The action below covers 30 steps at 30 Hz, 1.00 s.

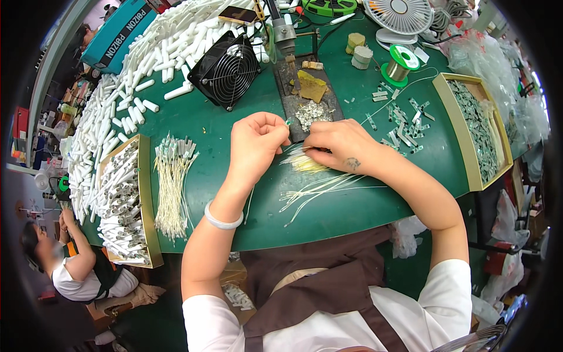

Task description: Manually assemble small electronic components onto wire leads at a workstation.

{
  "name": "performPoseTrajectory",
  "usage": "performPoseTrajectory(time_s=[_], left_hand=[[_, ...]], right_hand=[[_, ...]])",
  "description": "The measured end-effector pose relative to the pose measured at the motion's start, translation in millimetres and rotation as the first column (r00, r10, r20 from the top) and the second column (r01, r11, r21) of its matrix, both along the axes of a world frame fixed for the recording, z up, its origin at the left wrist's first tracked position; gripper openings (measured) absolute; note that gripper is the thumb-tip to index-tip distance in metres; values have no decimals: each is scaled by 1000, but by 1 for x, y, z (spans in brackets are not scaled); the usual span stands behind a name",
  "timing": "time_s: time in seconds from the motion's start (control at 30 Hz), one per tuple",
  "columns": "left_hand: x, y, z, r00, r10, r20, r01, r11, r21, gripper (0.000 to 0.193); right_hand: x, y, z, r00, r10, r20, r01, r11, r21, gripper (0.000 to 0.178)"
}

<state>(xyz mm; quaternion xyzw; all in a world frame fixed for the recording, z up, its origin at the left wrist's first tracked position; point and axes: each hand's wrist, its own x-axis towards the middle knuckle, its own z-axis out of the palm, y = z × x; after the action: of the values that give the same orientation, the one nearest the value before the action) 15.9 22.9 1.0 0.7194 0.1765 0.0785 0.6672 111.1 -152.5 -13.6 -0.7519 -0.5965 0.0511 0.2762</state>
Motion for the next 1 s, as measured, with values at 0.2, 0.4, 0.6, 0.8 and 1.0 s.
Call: performPoseTrajectory(time_s=[0.2, 0.4, 0.6, 0.8, 1.0], left_hand=[[-1, 2, -1, 1000, 5, 2, -5, 1000, 7, 6], [-2, 6, -4, 999, -44, -32, 44, 999, -10, 5], [-4, 6, -6, 993, -111, -47, 111, 994, -7, 11], [-5, 1, 0, 970, -223, -100, 210, 970, -126, 12], [-5, -3, 0, 958, -263, -112, 244, 957, -155, 12]], right_hand=[[-2, 3, -8, 991, 14, 135, -26, 996, 84, 9], [-3, 2, 1, 997, -9, 75, 1, 993, 114, 7], [1, -3, 8, 999, -14, 44, 9, 994, 105, 8], [5, -4, 10, 997, -45, 56, 30, 971, 235, 11], [5, -4, 9, 995, -48, 90, 21, 959, 283, 11]])
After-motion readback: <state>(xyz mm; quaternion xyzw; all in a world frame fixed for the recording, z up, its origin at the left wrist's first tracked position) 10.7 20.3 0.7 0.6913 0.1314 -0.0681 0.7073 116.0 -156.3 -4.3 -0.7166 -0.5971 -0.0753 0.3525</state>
